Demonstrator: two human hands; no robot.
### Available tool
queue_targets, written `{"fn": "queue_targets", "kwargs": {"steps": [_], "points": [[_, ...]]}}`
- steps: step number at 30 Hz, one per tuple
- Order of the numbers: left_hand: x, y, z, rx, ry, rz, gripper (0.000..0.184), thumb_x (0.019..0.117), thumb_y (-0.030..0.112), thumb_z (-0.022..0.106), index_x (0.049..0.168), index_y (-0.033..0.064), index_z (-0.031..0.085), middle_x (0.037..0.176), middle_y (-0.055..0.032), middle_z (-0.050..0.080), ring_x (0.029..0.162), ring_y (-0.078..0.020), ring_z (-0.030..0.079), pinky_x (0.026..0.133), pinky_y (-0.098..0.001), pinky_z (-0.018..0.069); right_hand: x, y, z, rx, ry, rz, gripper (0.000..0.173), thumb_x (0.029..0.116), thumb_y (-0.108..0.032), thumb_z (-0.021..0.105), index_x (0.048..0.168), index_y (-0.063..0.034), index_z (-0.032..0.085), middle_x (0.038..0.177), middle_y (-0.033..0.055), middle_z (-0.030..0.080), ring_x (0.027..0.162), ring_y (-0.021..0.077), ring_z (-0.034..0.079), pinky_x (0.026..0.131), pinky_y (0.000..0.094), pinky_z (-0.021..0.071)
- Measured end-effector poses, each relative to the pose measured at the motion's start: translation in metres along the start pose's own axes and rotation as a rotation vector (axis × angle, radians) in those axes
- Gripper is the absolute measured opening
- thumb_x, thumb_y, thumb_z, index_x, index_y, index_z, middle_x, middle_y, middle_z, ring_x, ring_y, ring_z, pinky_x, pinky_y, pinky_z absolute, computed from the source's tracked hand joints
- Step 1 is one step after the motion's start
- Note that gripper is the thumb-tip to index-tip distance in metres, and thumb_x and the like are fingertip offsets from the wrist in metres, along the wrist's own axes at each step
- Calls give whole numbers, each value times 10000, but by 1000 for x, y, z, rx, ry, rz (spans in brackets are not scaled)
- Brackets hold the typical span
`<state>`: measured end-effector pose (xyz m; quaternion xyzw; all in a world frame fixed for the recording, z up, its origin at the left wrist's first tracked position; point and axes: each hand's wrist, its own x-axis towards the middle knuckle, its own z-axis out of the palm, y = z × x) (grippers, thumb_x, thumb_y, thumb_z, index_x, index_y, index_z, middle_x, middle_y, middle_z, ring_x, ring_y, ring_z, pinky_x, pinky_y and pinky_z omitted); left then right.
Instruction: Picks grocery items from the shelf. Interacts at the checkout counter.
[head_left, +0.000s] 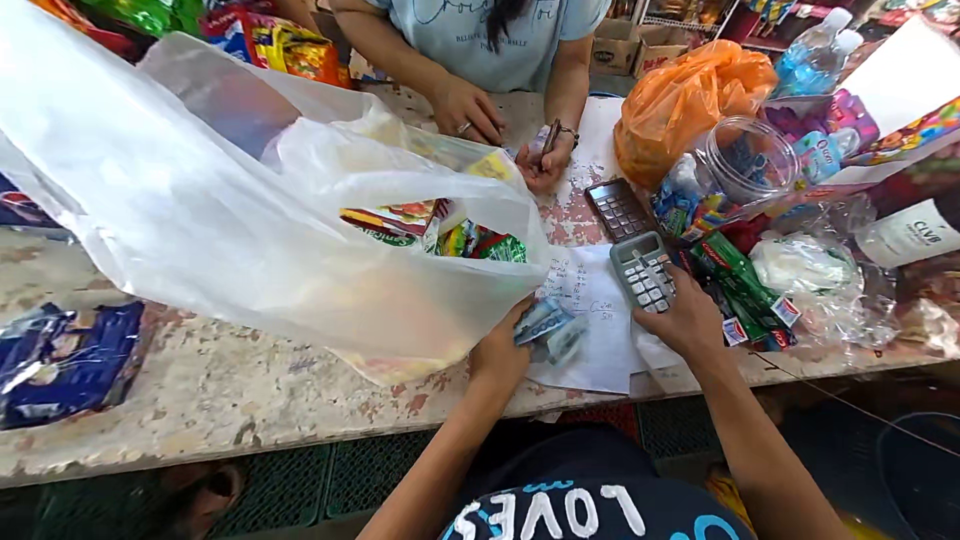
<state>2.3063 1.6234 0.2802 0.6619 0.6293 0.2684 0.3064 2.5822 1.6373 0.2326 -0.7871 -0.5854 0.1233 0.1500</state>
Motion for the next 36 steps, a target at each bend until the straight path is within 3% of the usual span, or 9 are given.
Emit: {"fn": "queue_targets", "kwargs": {"steps": [3, 5, 6, 9, 14, 17, 19, 25, 36], "points": [[-18, -33, 0, -352, 124, 364, 217, 827, 0, 697, 1038, -15, 746, 1115, -118, 729, 1067, -148, 691, 984, -305, 553, -18, -11, -5, 329, 165, -221, 533, 899, -332, 738, 1355, -72, 647, 1458, 179, 569, 1240, 282, 634, 930, 434, 583], [-28, -45, -4, -596, 90, 395, 155, 884, 10, 651, 1013, -5, 735, 1132, -61, 733, 1079, -102, 685, 983, -275, 560, -26, -25, -5, 827, 172, -282, 259, 1041, -130, 519, 1180, -13, 703, 1251, 70, 704, 989, 106, 693, 781, 280, 586], [-34, -50, -5, -671, 97, 363, 147, 904, 30, 643, 1015, 30, 739, 1085, -3, 748, 1025, -68, 697, 940, -258, 578, -29, -34, -2, 1089, 84, -257, 379, 1082, -141, 348, 1141, 14, 688, 1104, 74, 741, 828, 106, 704, 688, 279, 591], [-42, -52, -6, -692, 111, 251, 161, 914, 41, 624, 1038, 57, 725, 954, 86, 734, 887, 25, 677, 831, -185, 576, -25, -40, 39, 1433, -162, -258, 648, 1074, -415, 181, 1036, -3, 679, 1041, 139, 739, 963, 241, 711, 886, 424, 575], [-26, -40, -5, -429, -45, 370, 220, 855, 49, 656, 1057, 24, 738, 1013, -51, 736, 970, -87, 686, 902, -291, 564, -2, -29, 64, 1239, -186, -212, 670, 1075, -389, 107, 935, -69, 680, 692, -49, 617, 586, 30, 547, 528, 208, 447], [-19, -24, -1, -171, -271, 341, 334, 826, 55, 745, 1155, 114, 758, 1392, -95, 636, 1171, -299, 665, 955, -545, 538, 10, -37, 59, 1147, -192, -249, 575, 1081, -289, 127, 939, -69, 639, 643, -60, 576, 546, 19, 514, 514, 198, 429], [-17, -14, -1, -23, -369, 289, 441, 814, 42, 756, 1240, 158, 735, 1559, -59, 500, 1200, -335, 658, 895, -594, 538, 10, -44, 55, 1124, -158, -251, 499, 1097, -236, 195, 947, -55, 635, 663, -38, 619, 555, 32, 558, 525, 205, 473], [-16, -9, -3, 156, -469, 226, 531, 829, 53, 725, 1347, 155, 673, 1572, -39, 489, 1193, -334, 665, 876, -582, 546, -20, -54, 46, 1024, -41, -316, 246, 984, -149, 663, 752, -77, 625, 611, -7, 611, 496, 97, 600, 434, 265, 520], [-20, -16, 16, 121, -491, 441, 636, 788, 18, 719, 1393, 201, 651, 1572, 27, 492, 1078, -308, 716, 773, -564, 569, -4, -4, 49, 788, 96, -351, 250, 975, -168, 683, 743, -91, 629, 604, -31, 577, 501, 73, 571, 445, 246, 499]]}}
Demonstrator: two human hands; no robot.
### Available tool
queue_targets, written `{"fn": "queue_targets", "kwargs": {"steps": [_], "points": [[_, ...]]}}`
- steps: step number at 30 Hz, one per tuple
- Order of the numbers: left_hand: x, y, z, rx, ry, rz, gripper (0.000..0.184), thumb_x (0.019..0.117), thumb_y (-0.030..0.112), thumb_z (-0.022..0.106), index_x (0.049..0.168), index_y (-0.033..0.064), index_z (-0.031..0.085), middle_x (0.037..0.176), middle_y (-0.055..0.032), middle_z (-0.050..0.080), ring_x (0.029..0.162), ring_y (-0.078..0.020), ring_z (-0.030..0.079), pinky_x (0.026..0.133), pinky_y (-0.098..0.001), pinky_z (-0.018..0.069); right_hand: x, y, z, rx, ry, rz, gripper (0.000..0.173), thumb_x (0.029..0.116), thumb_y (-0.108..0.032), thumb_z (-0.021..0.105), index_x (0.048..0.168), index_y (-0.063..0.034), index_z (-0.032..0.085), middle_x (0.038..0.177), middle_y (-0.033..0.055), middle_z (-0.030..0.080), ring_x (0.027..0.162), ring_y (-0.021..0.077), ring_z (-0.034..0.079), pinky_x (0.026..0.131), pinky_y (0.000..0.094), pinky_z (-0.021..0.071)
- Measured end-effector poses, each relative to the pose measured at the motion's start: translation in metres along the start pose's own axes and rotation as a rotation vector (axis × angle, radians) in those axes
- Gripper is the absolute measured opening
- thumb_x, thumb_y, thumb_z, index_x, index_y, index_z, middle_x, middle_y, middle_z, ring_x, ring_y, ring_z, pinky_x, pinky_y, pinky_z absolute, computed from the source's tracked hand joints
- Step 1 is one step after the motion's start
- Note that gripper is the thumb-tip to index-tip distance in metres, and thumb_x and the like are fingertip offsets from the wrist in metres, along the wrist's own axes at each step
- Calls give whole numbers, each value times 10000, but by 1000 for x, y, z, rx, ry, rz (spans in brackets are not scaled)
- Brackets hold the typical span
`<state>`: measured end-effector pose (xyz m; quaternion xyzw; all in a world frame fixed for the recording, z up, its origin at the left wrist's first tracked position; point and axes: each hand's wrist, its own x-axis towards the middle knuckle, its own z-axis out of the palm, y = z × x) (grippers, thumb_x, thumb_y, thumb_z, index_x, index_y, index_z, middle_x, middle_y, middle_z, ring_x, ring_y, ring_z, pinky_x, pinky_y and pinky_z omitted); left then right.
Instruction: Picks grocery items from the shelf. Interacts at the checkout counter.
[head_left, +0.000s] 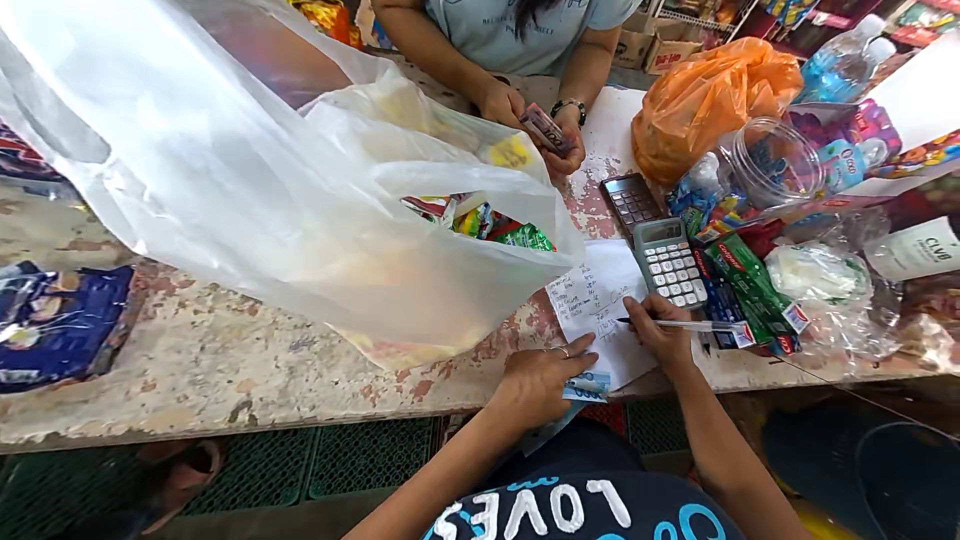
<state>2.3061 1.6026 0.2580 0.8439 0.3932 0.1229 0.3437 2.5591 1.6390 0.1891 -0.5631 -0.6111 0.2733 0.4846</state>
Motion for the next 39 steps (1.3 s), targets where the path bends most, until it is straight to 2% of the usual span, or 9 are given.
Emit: {"fn": "queue_targets", "kwargs": {"steps": [2, 6, 12, 17, 22, 25, 28, 34, 39], "points": [[8, 10, -3, 50, -51, -43, 640, 833, 33, 695, 1443, 202, 604, 1601, 31, 452, 1064, -308, 713, 764, -553, 565, 1, -9, 3, 4, 18, 12, 249, 973, -151, 667, 736, -85, 628, 599, -40, 570, 499, 54, 559, 454, 222, 489], [31, 26, -25, 77, -110, -185, 616, 883, 53, 660, 1471, 214, 578, 1573, -3, 491, 1141, -345, 685, 823, -607, 545, 2, -23, 2, 121, 26, 44, 249, 982, -123, 637, 735, -95, 623, 595, -46, 585, 498, 56, 574, 457, 222, 502], [42, 6, -30, 70, -143, -152, 489, 945, 105, 614, 1426, 195, 624, 1512, -44, 558, 1250, -348, 632, 935, -617, 503, -10, -17, 14, 146, -22, 15, 260, 965, -114, 652, 710, -80, 618, 576, -28, 566, 479, 58, 551, 442, 224, 478], [27, 10, -34, 57, -100, -108, 530, 878, 23, 653, 1385, 180, 661, 1514, -57, 555, 1260, -360, 625, 955, -631, 490, -12, -18, 18, 104, 7, 32, 277, 962, -126, 643, 691, -102, 594, 565, -47, 554, 474, 38, 535, 453, 207, 467], [22, 18, -33, 96, -116, -147, 544, 897, 44, 648, 1423, 180, 629, 1507, -69, 561, 1214, -370, 649, 923, -622, 504, -14, -23, 21, 107, 7, -23, 285, 957, -115, 639, 678, -111, 580, 555, -55, 540, 474, 36, 532, 452, 203, 463], [22, 11, -24, 110, -102, -167, 535, 922, 68, 629, 1442, 195, 612, 1521, -46, 550, 1194, -351, 663, 881, -606, 522, -15, -28, 21, 152, -83, -53, 279, 947, -84, 630, 671, -98, 590, 567, -50, 552, 500, 31, 553, 468, 204, 480], [22, 6, -19, 93, -96, -180, 500, 945, 89, 611, 1433, 194, 619, 1533, -27, 538, 1225, -326, 652, 902, -591, 520, -15, -19, 26, 140, -143, -102, 300, 938, -81, 627, 646, -98, 562, 558, -56, 521, 510, 20, 527, 485, 196, 451], [22, 8, -26, 92, -62, -137, 549, 880, 42, 653, 1416, 161, 633, 1481, -61, 587, 1173, -346, 676, 880, -599, 530, -11, -9, 28, 99, -186, -149, 321, 953, -95, 638, 641, -90, 562, 559, -46, 516, 523, 25, 524, 495, 200, 439], [22, 9, -31, 85, -105, -138, 522, 918, 82, 639, 1433, 164, 618, 1507, -58, 562, 1192, -351, 665, 888, -606, 523, -12, -1, 28, 49, -183, -187, 334, 931, -101, 664, 621, -105, 539, 544, -54, 482, 508, 18, 490, 475, 198, 406]]}}
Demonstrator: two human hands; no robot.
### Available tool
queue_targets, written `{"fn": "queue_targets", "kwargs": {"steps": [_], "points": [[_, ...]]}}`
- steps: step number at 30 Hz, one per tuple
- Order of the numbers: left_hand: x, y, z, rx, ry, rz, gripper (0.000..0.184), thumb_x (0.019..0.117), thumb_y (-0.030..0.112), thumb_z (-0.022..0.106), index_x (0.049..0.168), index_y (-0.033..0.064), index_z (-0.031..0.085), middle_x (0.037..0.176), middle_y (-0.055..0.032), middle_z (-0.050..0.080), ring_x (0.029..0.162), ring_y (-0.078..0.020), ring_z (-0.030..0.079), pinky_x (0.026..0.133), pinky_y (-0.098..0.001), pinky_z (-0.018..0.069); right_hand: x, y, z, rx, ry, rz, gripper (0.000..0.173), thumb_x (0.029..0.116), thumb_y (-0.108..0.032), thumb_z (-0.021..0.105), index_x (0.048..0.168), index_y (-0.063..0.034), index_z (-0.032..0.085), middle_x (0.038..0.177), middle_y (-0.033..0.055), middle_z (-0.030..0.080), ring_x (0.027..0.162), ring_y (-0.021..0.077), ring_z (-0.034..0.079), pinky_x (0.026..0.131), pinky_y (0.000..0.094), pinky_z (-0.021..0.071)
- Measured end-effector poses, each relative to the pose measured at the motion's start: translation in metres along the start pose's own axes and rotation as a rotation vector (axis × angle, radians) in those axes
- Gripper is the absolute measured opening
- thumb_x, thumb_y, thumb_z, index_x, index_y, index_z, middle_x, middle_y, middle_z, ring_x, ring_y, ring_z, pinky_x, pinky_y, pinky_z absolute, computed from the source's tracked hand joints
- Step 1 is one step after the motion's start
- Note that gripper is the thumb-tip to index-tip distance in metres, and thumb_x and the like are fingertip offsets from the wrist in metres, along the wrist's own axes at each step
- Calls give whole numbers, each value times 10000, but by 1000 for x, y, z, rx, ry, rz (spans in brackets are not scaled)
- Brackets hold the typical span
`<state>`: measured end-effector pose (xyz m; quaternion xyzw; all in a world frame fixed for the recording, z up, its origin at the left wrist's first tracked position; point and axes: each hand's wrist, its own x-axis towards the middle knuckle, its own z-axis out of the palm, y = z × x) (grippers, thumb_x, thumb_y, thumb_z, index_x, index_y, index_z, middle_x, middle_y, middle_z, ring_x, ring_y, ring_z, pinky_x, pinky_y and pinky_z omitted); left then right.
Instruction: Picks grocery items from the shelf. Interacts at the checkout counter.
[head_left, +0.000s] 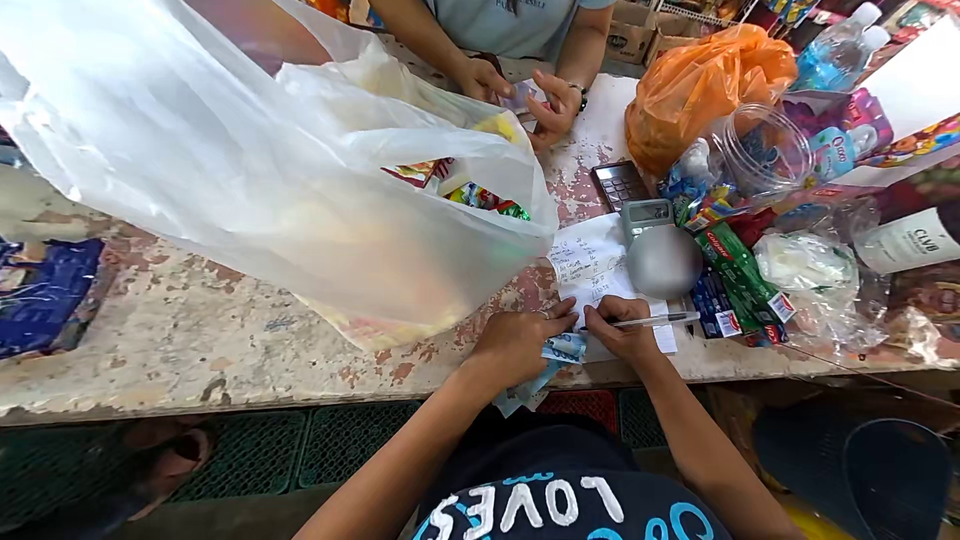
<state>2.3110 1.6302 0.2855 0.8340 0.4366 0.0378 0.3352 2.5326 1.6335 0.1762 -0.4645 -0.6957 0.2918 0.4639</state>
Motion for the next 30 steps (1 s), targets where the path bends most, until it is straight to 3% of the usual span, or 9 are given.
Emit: {"fn": "queue_targets", "kwargs": {"steps": [3, 17, 30], "points": [[1, 1, -1, 13, 20, 19, 527, 897, 75, 654, 1418, 152, 630, 1516, -54, 554, 1193, -351, 666, 877, -615, 527, 2, -5, -3, 47, 18, 10, 312, 926, -76, 659, 633, -93, 552, 555, -48, 507, 517, 24, 516, 485, 197, 435], [1, 4, -1, 22, 38, 13, 550, 872, 39, 663, 1408, 158, 641, 1512, -44, 559, 1140, -353, 690, 856, -606, 532, 1, 5, -2, -43, 39, 22, 345, 903, -73, 663, 597, -119, 509, 532, -60, 456, 492, 19, 468, 454, 200, 382], [2, 2, 2, 17, 81, 39, 549, 861, 35, 673, 1395, 163, 652, 1501, -44, 570, 1126, -351, 699, 839, -600, 546, 3, 8, -5, -71, 47, 3, 328, 895, -52, 654, 603, -119, 522, 545, -60, 469, 507, 22, 484, 465, 201, 398]]}}
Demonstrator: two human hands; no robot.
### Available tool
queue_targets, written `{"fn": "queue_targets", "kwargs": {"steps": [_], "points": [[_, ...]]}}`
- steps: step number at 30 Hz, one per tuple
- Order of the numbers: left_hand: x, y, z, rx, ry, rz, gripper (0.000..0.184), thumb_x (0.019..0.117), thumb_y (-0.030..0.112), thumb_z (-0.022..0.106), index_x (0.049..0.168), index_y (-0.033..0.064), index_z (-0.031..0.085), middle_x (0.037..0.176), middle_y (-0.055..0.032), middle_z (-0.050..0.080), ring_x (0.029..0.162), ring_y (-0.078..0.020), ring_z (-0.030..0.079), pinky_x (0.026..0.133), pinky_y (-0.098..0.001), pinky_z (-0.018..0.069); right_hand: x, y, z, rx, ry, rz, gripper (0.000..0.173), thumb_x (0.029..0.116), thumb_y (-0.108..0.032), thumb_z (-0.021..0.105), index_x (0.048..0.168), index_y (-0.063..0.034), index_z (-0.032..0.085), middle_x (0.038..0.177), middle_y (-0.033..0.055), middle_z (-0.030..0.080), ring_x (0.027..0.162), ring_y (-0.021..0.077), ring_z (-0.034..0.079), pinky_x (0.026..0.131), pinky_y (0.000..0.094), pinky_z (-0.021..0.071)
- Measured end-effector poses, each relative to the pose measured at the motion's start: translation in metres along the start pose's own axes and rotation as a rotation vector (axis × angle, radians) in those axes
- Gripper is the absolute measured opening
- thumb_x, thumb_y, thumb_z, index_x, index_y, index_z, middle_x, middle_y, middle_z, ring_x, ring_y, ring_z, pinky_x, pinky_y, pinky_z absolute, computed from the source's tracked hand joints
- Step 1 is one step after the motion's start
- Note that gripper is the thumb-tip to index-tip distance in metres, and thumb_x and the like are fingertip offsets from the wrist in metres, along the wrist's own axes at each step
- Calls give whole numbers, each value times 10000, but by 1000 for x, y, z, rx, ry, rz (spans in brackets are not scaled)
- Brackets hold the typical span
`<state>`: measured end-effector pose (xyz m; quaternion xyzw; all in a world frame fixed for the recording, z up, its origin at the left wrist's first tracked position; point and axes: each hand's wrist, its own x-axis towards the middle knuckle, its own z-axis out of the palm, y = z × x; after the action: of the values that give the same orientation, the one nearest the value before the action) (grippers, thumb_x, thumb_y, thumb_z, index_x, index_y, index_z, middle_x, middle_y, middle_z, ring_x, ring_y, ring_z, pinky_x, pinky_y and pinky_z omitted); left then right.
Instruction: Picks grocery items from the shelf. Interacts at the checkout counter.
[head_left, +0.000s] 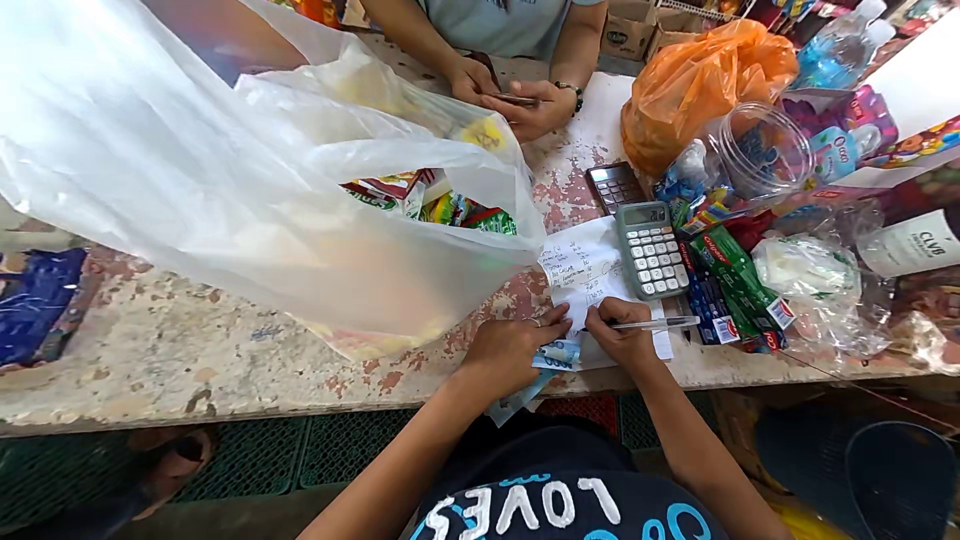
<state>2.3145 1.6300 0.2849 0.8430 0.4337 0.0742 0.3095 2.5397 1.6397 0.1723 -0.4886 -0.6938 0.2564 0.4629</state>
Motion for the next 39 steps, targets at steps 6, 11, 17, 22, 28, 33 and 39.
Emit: {"fn": "queue_targets", "kwargs": {"steps": [6, 11, 17, 22, 28, 33, 39], "points": [[0, 0, 0, -3, -2, 8, 562, 856, 32, 681, 1401, 163, 647, 1515, -36, 557, 1140, -348, 694, 844, -601, 544, 0, -1, -1, -6, 40, 13, 328, 900, -55, 656, 608, -120, 520, 546, -61, 466, 504, 23, 483, 464, 198, 403], [0, 1, -1, 13, -11, 5, 556, 865, 36, 668, 1405, 167, 643, 1517, -30, 555, 1145, -343, 691, 846, -589, 544, -2, 0, 1, -20, 68, 12, 336, 889, -51, 660, 596, -127, 514, 537, -65, 459, 495, 21, 474, 454, 198, 390], [-1, 0, 0, 5, 13, 22, 542, 860, 35, 669, 1390, 151, 655, 1512, -33, 560, 1143, -339, 694, 842, -586, 547, -2, 0, 0, -5, 58, 16, 332, 880, -33, 648, 595, -122, 503, 536, -62, 447, 497, 21, 463, 459, 199, 379], [0, 2, -3, 15, -25, -3, 569, 857, 29, 669, 1410, 159, 638, 1526, -34, 546, 1145, -347, 690, 840, -597, 542, -1, 1, 0, -9, 88, 20, 344, 876, -34, 649, 587, -127, 488, 530, -65, 435, 492, 18, 454, 453, 196, 367], [-1, 1, -1, 7, -11, 1, 576, 844, 21, 682, 1402, 162, 645, 1506, -53, 564, 1136, -363, 691, 832, -614, 540, 1, -3, -2, -3, 100, 34, 329, 875, -34, 654, 593, -119, 510, 535, -61, 455, 491, 26, 467, 455, 202, 385], [-1, 1, -1, 19, -25, -7, 579, 849, 24, 675, 1411, 159, 637, 1517, -47, 554, 1139, -356, 690, 833, -608, 541, 0, 2, -2, -19, 94, 28, 335, 881, -43, 656, 593, -128, 508, 534, -66, 452, 489, 20, 464, 450, 200, 378], [-1, 0, 0, 3, 5, 19, 557, 854, 31, 676, 1396, 157, 650, 1511, -38, 561, 1136, -348, 694, 827, -602, 546, 0, 1, -3, -49, 119, 25, 338, 865, -37, 657, 583, -131, 494, 535, -64, 445, 490, 25, 458, 452, 204, 373]]}}
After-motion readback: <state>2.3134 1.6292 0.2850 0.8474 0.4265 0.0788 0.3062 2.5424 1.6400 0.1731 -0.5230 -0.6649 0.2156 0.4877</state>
